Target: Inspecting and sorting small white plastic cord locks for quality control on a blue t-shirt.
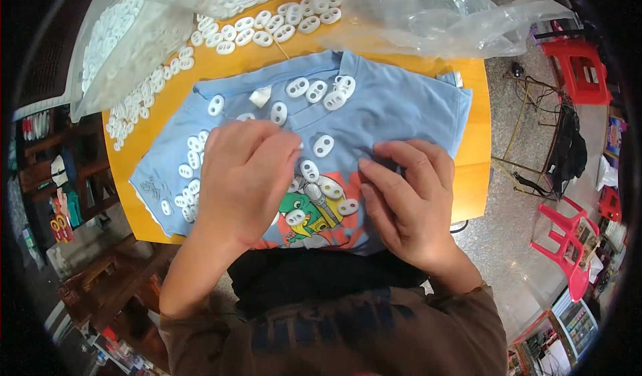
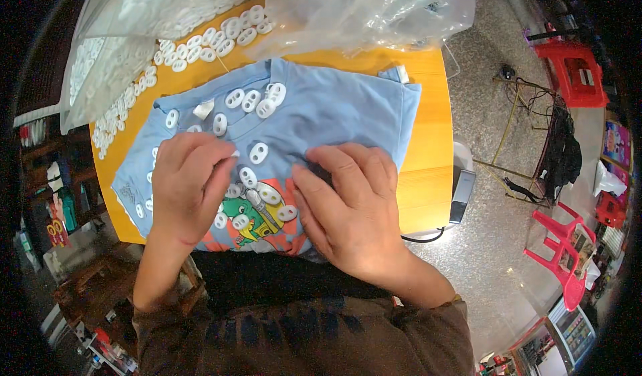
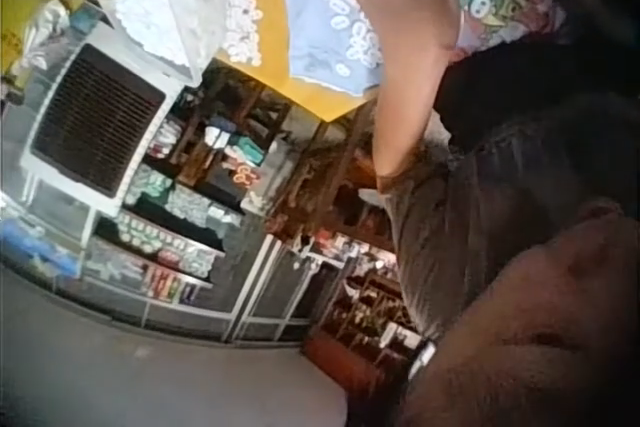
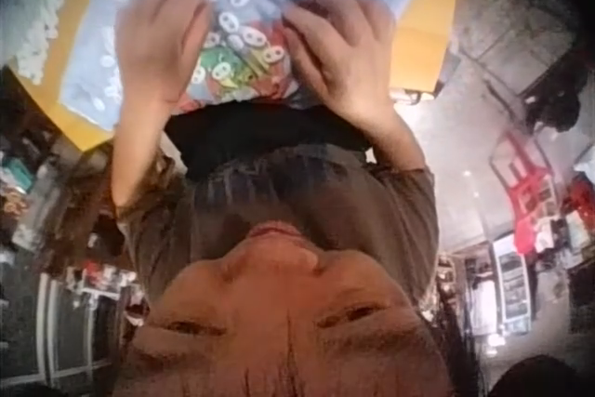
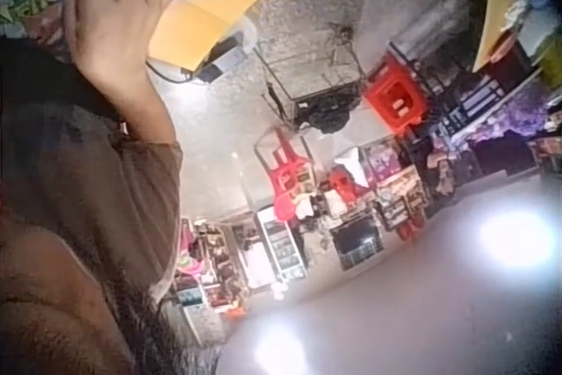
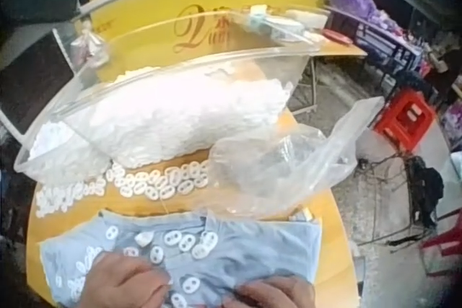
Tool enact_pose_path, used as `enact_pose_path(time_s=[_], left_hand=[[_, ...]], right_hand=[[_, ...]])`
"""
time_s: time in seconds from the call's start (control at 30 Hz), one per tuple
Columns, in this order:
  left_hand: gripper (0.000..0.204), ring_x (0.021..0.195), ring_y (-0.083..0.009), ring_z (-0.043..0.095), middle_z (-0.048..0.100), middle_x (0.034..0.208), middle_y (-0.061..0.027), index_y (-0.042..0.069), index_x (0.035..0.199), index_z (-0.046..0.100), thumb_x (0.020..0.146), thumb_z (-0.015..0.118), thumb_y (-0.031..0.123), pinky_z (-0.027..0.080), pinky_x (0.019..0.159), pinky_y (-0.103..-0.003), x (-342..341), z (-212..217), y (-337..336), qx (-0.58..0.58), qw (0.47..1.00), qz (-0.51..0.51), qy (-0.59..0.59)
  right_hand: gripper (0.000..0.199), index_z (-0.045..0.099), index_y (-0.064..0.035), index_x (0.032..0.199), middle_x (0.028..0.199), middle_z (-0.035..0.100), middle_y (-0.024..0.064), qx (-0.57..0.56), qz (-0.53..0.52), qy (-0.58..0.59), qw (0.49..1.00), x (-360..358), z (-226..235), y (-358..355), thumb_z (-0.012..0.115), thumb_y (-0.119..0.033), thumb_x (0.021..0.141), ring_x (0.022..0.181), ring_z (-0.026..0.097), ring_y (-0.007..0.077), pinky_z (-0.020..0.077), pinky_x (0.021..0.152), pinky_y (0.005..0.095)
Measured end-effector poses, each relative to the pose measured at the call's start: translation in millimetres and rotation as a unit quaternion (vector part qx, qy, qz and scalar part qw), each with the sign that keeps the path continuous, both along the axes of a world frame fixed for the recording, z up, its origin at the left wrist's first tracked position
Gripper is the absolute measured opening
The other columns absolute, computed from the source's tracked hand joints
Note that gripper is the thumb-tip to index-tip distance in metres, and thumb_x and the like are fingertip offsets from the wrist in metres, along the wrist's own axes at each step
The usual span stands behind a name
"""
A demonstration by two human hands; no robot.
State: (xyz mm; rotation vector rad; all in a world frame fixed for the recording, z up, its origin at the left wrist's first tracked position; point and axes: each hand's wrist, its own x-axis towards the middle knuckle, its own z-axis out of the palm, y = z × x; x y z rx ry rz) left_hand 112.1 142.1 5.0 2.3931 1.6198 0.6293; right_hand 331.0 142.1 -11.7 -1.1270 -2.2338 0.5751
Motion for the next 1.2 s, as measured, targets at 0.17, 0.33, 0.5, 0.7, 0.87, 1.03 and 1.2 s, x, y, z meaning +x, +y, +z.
enact_pose_path(time_s=[0.17,0.33,0.5,0.7,0.87,1.03,1.2], left_hand=[[0.021,0.078,-0.0247,0.054,0.058,0.084,-0.0075,0.008,0.088,0.062,0.068,0.066,0.003,0.041,0.068,-0.033,6.1,8.8,16.3,0.007,1.0,0.0,0.0],[0.018,0.079,-0.0275,0.054,0.057,0.085,-0.0108,0.003,0.089,0.061,0.071,0.063,0.005,0.041,0.068,-0.034,22.5,8.9,50.6,0.017,0.996,-0.064,-0.056],[0.02,0.079,-0.0278,0.054,0.056,0.085,-0.0111,0.002,0.092,0.059,0.072,0.063,0.006,0.041,0.068,-0.035,32.5,12.7,54.9,-0.038,0.996,-0.076,0.019],[0.02,0.077,-0.0274,0.055,0.058,0.085,-0.011,0.003,0.089,0.06,0.07,0.063,0.003,0.041,0.068,-0.035,27.6,5.2,46.0,0.002,0.997,-0.077,-0.015],[0.019,0.072,-0.0211,0.056,0.06,0.084,-0.0096,0.003,0.089,0.061,0.071,0.062,-0.004,0.043,0.064,-0.029,28.5,10.6,41.7,0.016,0.996,-0.057,-0.06],[0.016,0.073,-0.0068,0.054,0.06,0.081,-0.0034,-0.001,0.096,0.06,0.08,0.058,0.0,0.043,0.067,-0.019,30.1,29.3,20.8,-0.279,0.841,0.059,-0.46],[0.014,0.082,-0.0086,0.057,0.062,0.089,-0.0062,-0.004,0.097,0.059,0.084,0.054,0.0,0.046,0.072,-0.021,34.3,39.3,5.8,-0.392,0.693,0.057,-0.602]], right_hand=[[0.029,0.061,-0.0052,0.095,0.101,0.054,0.01,-0.005,-0.004,0.0,1.0,-1.5,1.9,0.0,0.067,-0.011,0.067,0.093,0.049,0.0283,0.0366,0.081,0.0405],[0.029,0.06,-0.0059,0.095,0.101,0.054,0.0095,-0.009,-0.004,0.002,1.0,-1.6,3.3,-1.7,0.066,-0.011,0.067,0.093,0.049,0.0282,0.0366,0.08,0.0405],[0.029,0.059,-0.0065,0.095,0.1,0.054,0.0094,-0.013,-0.005,0.012,1.0,1.3,0.5,-1.9,0.067,-0.011,0.067,0.092,0.049,0.0282,0.0369,0.08,0.0404],[0.029,0.059,-0.0067,0.094,0.099,0.054,0.0093,-0.013,0.001,0.025,1.0,0.9,1.3,0.7,0.067,-0.011,0.067,0.091,0.05,0.0282,0.0373,0.08,0.0404],[0.029,0.059,-0.0061,0.095,0.096,0.055,0.0095,-0.014,-0.004,0.04,0.999,3.8,2.8,3.4,0.067,-0.01,0.067,0.088,0.051,0.028,0.0381,0.078,0.0392],[0.034,0.058,-0.0037,0.101,0.09,0.058,0.0096,-0.071,-0.033,0.166,0.983,7.4,14.0,2.8,0.066,-0.005,0.069,0.08,0.055,0.0277,0.0412,0.073,0.0357],[0.033,0.058,-0.0024,0.102,0.089,0.059,0.0112,-0.144,-0.019,0.249,0.958,-3.8,30.3,7.0,0.066,-0.005,0.071,0.078,0.056,0.027,0.043,0.069,0.0334]])
